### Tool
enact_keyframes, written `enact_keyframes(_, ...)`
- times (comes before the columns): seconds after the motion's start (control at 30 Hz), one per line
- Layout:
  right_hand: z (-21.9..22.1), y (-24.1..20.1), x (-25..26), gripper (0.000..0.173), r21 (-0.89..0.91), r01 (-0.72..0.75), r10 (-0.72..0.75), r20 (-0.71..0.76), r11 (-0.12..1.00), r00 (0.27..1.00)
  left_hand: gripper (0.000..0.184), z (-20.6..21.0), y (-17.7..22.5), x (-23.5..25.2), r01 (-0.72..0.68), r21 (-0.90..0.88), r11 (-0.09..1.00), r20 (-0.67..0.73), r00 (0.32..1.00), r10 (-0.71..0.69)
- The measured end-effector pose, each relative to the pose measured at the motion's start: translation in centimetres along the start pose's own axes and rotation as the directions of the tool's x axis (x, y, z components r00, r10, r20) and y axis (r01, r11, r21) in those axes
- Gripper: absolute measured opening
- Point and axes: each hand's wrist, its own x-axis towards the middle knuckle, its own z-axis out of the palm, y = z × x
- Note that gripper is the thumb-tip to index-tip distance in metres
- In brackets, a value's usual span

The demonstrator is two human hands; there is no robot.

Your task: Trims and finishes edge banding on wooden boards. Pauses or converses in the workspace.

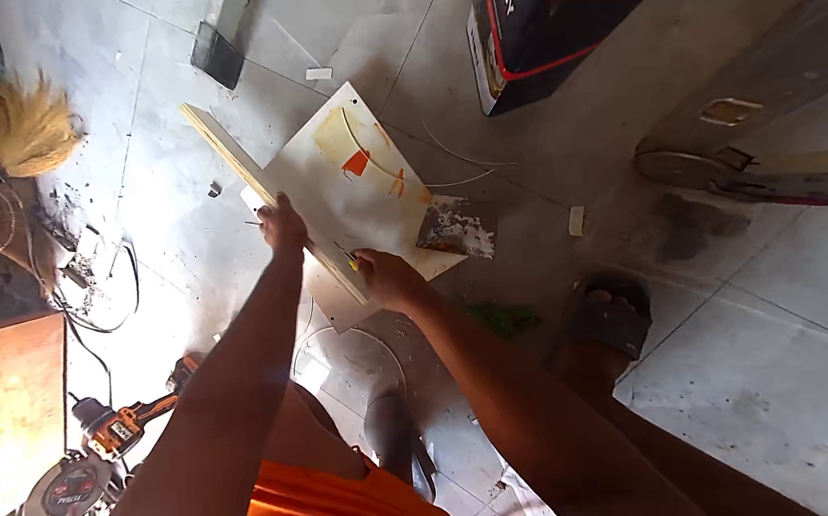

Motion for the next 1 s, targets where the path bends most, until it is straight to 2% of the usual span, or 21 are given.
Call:
enact_keyframes(0.13, 1.3, -1.4, 3.8, 0.042, -0.032, 0.027, -0.027, 0.011, 0.999, 1.000, 0.063, 1.1, 0.4, -1.6, 0.024, 0.051, 0.998, -0.072, 0.997, -0.020)
enact_keyframes(0.3, 0.6, -2.4, 7.1, 0.046, -0.052, 0.014, -0.010, 0.084, 0.999, 0.996, 0.063, 0.9, 0.7, -1.5, 0.040, 0.059, 0.997, -0.058, 0.998, -0.036)
enact_keyframes(0.43, 1.6, -1.0, 5.0, 0.041, -0.020, -0.033, 0.034, 0.010, 0.999, 0.999, 0.063, 0.8, 0.8, -1.4, 0.046, 0.044, 0.998, -0.045, 0.998, -0.044)
enact_keyframes(0.6, 0.9, 1.5, 0.6, 0.046, -0.110, -0.163, 0.177, 0.130, 0.980, 0.976, 0.062, 0.7, 0.6, -1.7, 0.044, 0.061, 0.997, -0.029, 0.999, -0.042)
enact_keyframes(0.73, 0.3, -1.2, 2.2, 0.043, -0.067, -0.070, 0.073, 0.044, 0.995, 0.996, 0.060, 0.8, 0.6, -1.7, 0.033, 0.049, 0.998, -0.029, 0.999, -0.032)
enact_keyframes(0.83, 0.0, -2.6, 5.3, 0.045, -0.048, -0.025, 0.029, 0.093, 0.999, 0.995, 0.058, 0.9, 0.5, -1.6, 0.022, 0.045, 0.999, -0.048, 0.999, -0.020)
enact_keyframes(0.93, 1.6, 0.1, 2.9, 0.043, -0.035, -0.072, 0.073, 0.019, 0.997, 0.997, 0.058, 0.9, 0.5, -1.8, 0.025, 0.053, 0.998, -0.034, 0.999, -0.024)
enact_keyframes(1.0, 1.8, 2.6, 0.1, 0.043, -0.064, -0.125, 0.128, 0.047, 0.990, 0.991, 0.058, 1.0, 0.5, -1.7, 0.022, 0.052, 0.998, -0.037, 0.999, -0.020)
